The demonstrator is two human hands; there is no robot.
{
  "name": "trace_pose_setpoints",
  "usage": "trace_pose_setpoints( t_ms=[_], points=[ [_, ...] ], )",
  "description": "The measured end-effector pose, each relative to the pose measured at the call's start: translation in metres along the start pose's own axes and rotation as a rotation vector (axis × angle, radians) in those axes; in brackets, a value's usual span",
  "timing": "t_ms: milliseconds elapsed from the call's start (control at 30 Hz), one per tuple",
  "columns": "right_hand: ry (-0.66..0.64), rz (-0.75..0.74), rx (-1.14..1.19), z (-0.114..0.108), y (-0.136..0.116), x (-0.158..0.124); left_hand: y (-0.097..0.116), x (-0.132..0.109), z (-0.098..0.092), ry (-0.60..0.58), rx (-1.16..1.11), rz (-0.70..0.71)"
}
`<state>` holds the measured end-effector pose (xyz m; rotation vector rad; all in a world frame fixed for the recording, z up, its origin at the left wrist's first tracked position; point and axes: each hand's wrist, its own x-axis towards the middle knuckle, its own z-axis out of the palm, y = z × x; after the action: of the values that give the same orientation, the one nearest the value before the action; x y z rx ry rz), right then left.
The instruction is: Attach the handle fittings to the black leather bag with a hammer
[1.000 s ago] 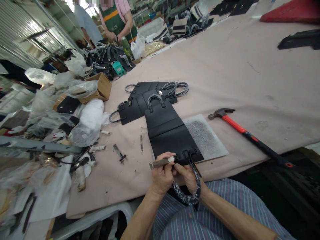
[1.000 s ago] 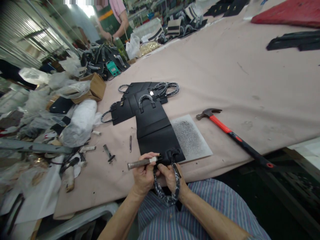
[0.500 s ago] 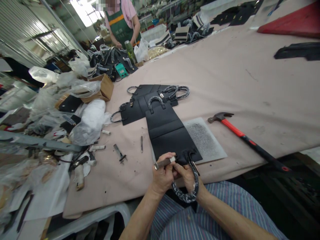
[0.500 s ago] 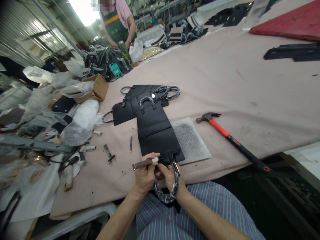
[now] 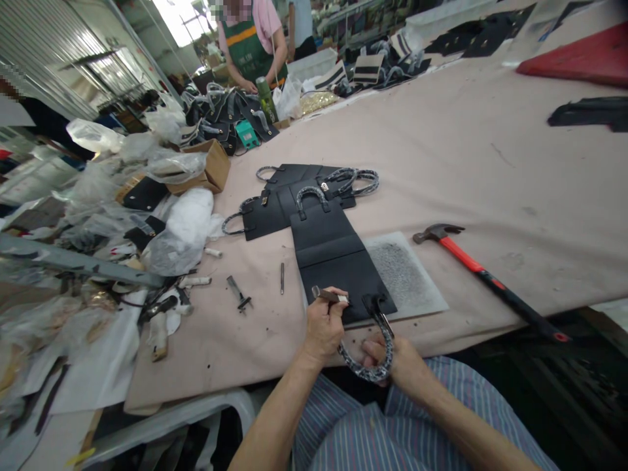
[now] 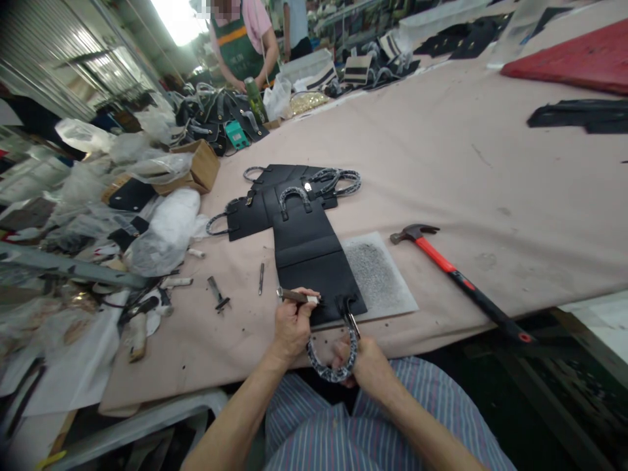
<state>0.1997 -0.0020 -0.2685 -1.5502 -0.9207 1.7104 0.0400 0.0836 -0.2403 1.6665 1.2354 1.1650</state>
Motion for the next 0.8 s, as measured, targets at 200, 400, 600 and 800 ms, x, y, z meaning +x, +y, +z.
trace_pose_setpoints(
  t_ms=[200, 400, 600, 800],
  points=[
    [0.171, 0.122, 0.182, -0.010, 0.008, -0.010, -0.008, 0.004, -0.011, 0.032, -0.134, -0.117],
    [0.489, -0.097, -0.321, -0.043, -0.003, -0.011, -0.014, -0.008, -0.028, 0.022, -0.037, -0.009],
    [0.951, -0.461, -0.810, -0.123, -0.017, 0.003, -0.018, -0.015, -0.022, 0.052, -0.070, 0.000],
    [1.101, -0.435, -1.230, -0.190, -0.013, 0.013, -0.022, -0.017, -0.020, 0.020, -0.083, 0.037]
  ],
)
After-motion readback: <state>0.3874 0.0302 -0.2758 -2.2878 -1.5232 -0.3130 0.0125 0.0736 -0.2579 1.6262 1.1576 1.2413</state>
